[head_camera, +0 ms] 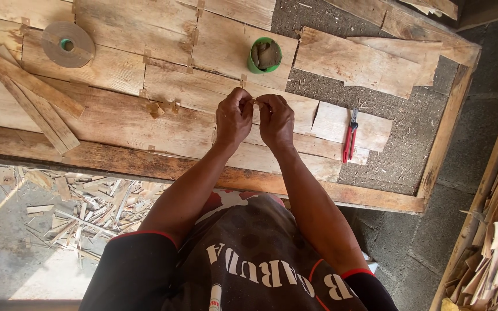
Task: Repairing and assembling wood veneer sheets by cutting them with a utility knife and applying adhesive tape.
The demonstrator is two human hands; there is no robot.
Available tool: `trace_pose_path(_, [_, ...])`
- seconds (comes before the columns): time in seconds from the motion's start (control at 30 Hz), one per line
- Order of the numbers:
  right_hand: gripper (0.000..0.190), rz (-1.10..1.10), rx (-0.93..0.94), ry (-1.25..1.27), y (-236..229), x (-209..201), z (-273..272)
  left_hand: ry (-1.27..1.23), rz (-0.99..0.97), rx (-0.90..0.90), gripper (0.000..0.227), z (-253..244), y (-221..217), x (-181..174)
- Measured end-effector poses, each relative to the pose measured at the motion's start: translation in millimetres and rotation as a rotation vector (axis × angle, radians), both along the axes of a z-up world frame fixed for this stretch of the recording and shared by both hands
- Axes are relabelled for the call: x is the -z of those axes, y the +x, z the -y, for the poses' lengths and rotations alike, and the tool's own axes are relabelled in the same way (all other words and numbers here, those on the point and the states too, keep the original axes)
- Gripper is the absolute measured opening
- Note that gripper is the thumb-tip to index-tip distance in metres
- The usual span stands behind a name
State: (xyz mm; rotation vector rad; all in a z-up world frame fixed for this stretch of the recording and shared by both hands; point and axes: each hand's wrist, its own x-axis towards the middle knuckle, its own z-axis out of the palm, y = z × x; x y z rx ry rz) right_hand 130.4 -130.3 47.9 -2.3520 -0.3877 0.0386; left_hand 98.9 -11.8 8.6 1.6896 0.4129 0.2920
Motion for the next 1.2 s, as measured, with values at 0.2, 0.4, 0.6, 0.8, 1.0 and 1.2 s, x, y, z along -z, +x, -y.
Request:
trace_pose_path(0.2, [0.009,-0.029,0.048,0.064,26,11,6,0.038,0.081,0.05,0.003,-3,21,-2])
trace_pose_path(0.4, [0.008,0.014,0.062,0.084,58,16,6,0.144,0.158,-0.009,0.004,-4,55,-5])
trace_pose_path(0.6, [0.019,-0.169,0.212,-0.05,95,24,0,0.142,0.199,-0.07,0.011,-2,87,1])
trace_pose_path(0.8, [0.025,-0.013,0.178,0.12,116,51,0,0.156,0.029,-0.079,0.032,3,104,9])
trace_pose_path(1.0, [0.028,-0.007,0.248,-0.016,122,69,6,0.005,0.022,-0.292,0.037,18,105,32])
trace_pose_path(1.2, [0.03,-0.035,0.274,-0.041,123,70,7,-0.089,-0.139,-0.349,0.065,34,117,53])
